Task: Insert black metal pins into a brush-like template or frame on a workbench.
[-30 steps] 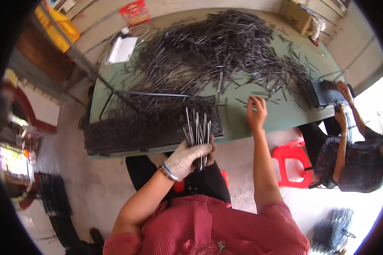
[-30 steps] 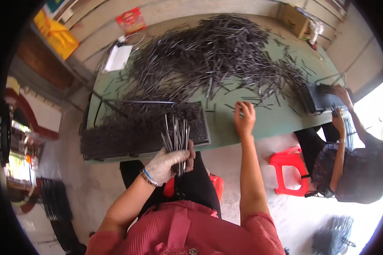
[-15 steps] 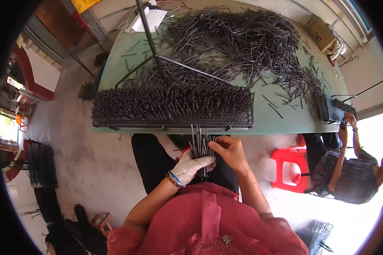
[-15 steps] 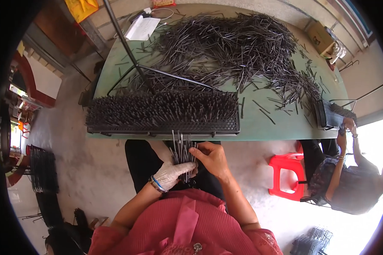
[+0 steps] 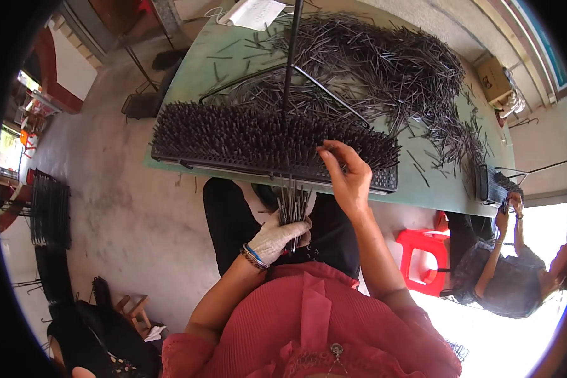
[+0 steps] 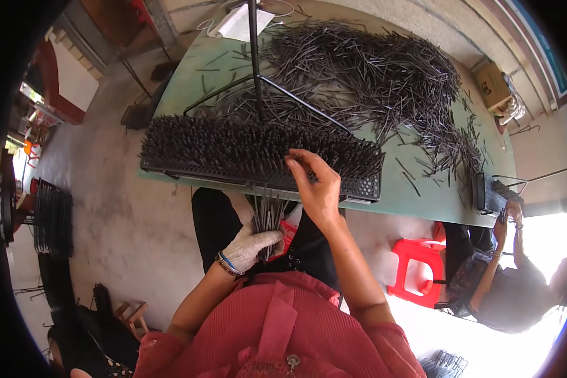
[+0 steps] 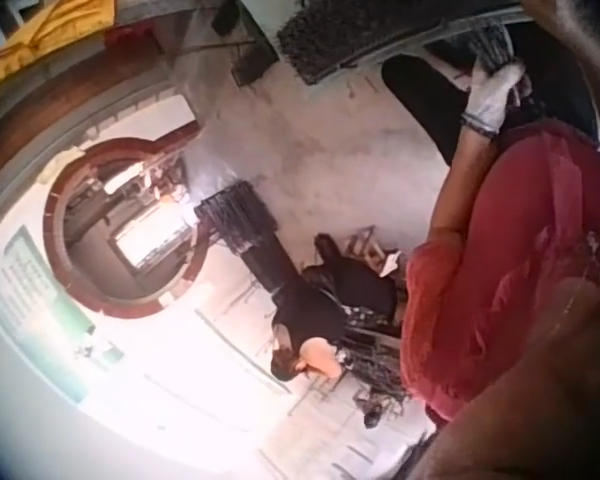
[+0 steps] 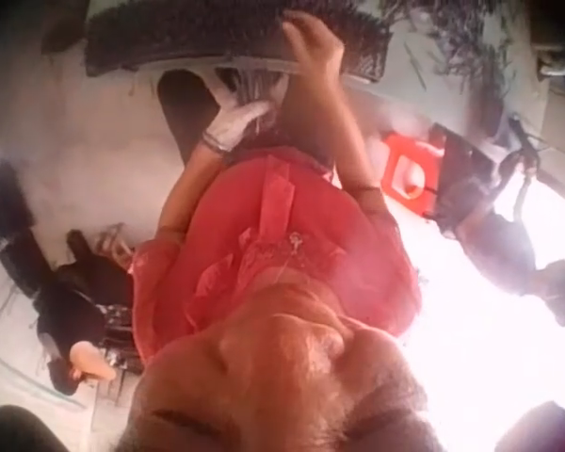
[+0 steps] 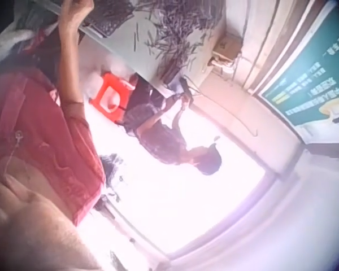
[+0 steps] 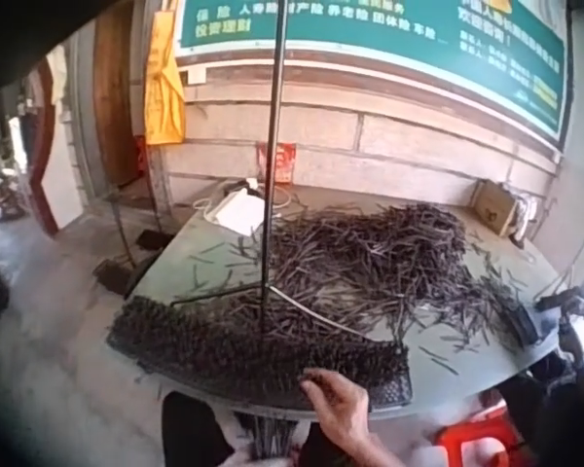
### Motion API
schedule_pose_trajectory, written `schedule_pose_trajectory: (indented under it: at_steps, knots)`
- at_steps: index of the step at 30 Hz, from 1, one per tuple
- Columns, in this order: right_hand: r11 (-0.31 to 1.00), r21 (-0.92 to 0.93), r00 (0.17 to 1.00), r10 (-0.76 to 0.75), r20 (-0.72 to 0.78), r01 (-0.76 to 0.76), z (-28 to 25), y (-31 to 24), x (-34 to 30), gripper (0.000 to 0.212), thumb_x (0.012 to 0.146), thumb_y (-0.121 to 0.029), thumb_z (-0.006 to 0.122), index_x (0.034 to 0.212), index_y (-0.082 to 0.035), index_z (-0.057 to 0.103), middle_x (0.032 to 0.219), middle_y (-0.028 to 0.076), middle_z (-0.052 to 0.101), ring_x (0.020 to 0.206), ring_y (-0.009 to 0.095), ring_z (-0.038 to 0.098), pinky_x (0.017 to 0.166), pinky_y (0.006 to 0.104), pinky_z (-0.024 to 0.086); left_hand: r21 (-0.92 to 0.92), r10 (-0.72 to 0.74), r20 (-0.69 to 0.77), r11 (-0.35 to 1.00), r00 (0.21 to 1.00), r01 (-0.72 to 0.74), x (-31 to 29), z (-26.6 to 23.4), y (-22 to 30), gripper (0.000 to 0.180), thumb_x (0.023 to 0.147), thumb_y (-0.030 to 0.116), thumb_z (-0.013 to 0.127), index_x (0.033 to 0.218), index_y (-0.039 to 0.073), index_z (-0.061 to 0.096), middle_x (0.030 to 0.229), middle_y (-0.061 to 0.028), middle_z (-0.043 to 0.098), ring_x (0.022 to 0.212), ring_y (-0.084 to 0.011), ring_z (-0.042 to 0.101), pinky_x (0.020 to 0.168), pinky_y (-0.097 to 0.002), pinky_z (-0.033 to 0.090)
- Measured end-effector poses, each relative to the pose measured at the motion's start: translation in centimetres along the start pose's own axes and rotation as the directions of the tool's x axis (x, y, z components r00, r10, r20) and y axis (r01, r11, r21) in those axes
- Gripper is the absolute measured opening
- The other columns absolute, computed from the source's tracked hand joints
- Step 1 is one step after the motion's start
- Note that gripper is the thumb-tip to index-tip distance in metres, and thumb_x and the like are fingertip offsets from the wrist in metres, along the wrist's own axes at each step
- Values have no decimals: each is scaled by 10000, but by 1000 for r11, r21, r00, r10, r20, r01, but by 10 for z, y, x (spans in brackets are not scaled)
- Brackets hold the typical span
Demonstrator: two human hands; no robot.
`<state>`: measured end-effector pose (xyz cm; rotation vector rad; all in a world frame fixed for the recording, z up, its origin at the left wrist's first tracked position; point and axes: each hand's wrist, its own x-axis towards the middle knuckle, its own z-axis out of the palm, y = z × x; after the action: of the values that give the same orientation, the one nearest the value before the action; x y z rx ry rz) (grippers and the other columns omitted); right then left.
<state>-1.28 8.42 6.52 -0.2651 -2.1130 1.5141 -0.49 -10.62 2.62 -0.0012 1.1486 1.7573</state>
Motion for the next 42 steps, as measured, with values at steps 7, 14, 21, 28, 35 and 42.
schedule_pose_trajectory:
  at_steps: [7, 14, 21, 28, 35, 42]
  knots:
    - [992, -76, 993, -92, 69, 97, 26, 26, 18, 204, 898, -52, 671, 1093, 6, 677, 980, 78, 729, 853, 102, 639, 810, 247, 501, -159, 3, -64, 987, 998, -13, -9, 0, 1, 185, 873, 49, 654, 1039, 17, 580, 896, -81, 660, 717, -172, 648, 634, -301, 552]
    - [955, -223, 980, -183, 74, 195, 26, 25, 14, 196, 859, -68, 708, 1053, -38, 713, 943, 39, 739, 861, 139, 609, 806, 278, 477, -89, 10, -59, 996, 998, -15, -6, -19, -7, 351, 869, 33, 659, 1176, 21, 490, 941, -92, 673, 757, -157, 654, 642, -287, 549]
    - [915, -306, 965, -246, 93, 263, 29, 25, 10, 236, 822, -61, 731, 1057, -67, 717, 927, 21, 734, 848, 157, 608, 827, 297, 436, -125, -11, -70, 992, 997, 2, -7, -21, -10, 382, 852, 30, 679, 1184, 26, 489, 949, -83, 668, 763, -138, 644, 667, -262, 535]
    - [738, -430, 850, -497, 175, 521, 32, 30, 6, 254, 803, -71, 732, 1055, -80, 709, 948, 19, 712, 892, 201, 616, 853, 337, 421, -125, 29, -33, 992, 999, -33, -12, -20, -9, 323, 862, 29, 665, 1152, 23, 520, 941, -84, 666, 742, -135, 631, 650, -258, 529]
    - [669, -523, 846, -473, 247, 527, 32, 25, 8, 238, 839, -92, 681, 1075, -64, 690, 1120, 28, 657, 1028, 228, 572, 911, 373, 387, -161, 69, -21, 984, 997, -71, -16, -13, -3, 269, 887, 46, 622, 1142, -14, 560, 908, -88, 676, 693, -150, 627, 625, -270, 520]
    - [653, -527, 838, -459, 295, 544, 27, 23, 6, 293, 825, -62, 645, 1117, -67, 674, 1177, 27, 644, 1080, 233, 562, 935, 384, 376, -224, 85, 15, 971, 996, -80, -17, -12, 2, 175, 883, 42, 623, 1044, -20, 593, 906, -104, 662, 710, -147, 622, 625, -264, 522]
